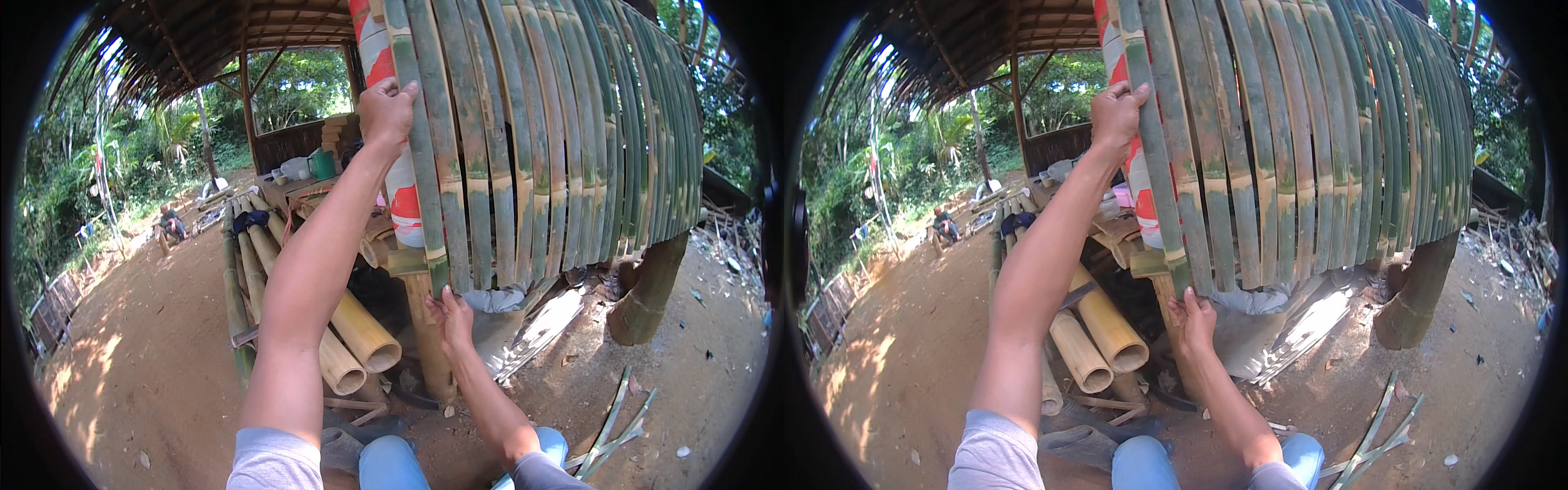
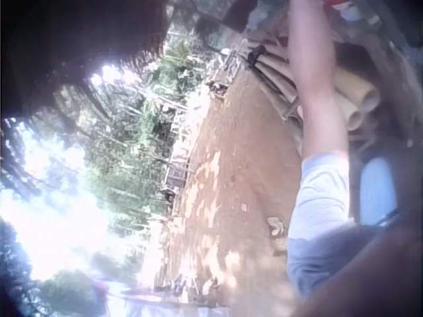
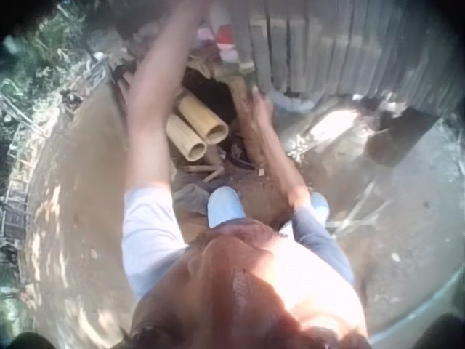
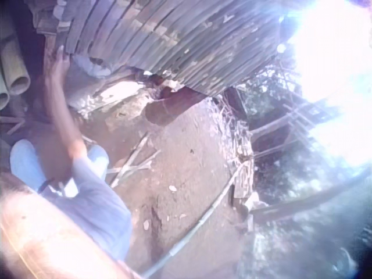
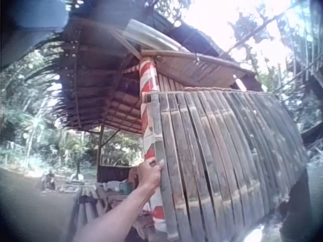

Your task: The person is assembling a bamboo structure, likely a wall or fence, by fitting split bamboo strips into a frame. They use a hammer to secure the bamboo pieces and adjust the alignment of the strips. The task involves repetitive handling of bamboo materials and hammering.

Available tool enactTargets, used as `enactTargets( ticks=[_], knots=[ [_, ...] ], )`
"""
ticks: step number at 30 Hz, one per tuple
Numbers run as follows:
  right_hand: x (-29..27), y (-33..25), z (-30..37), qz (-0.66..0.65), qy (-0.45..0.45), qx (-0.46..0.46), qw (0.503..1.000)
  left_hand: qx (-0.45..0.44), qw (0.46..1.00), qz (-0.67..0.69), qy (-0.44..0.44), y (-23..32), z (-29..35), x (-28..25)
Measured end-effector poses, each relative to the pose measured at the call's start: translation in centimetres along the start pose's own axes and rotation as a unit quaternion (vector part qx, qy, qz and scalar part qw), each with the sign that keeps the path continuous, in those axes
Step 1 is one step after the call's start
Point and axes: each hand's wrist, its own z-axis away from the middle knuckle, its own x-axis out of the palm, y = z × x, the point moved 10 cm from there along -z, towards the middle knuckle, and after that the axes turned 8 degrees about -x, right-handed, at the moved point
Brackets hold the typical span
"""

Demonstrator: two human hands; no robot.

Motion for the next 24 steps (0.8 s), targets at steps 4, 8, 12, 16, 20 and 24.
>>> enactTargets(
  ticks=[4, 8, 12, 16, 20, 24],
  knots=[
    [-0.3, -0.9, -0.2, 0.014, -0.011, -0.007, 1.0, 0.007, 0.998, -0.052, 0.021, -0.2, 0.0, 0.1],
    [-1.1, -1.0, -0.5, 0.014, -0.005, -0.014, 1.0, 0.0, 0.994, -0.11, 0.02, 0.4, 0.2, 0.2],
    [-1.0, -0.8, -0.6, 0.018, -0.005, -0.019, 1.0, -0.01, 0.992, -0.123, 0.023, 1.1, 0.3, -0.2],
    [-0.6, -0.6, -0.2, 0.005, -0.001, -0.018, 1.0, 0.004, 0.988, -0.152, 0.024, 1.6, 0.5, -0.4],
    [-0.9, -0.8, -0.2, 0.003, 0.003, -0.022, 1.0, 0.016, 0.98, -0.198, 0.029, 2.2, 0.8, 0.0],
    [0.1, -0.6, 0.2, 0.001, 0.0, -0.012, 1.0, 0.034, 0.978, -0.2, 0.038, 1.6, -0.2, -0.2]
  ],
)
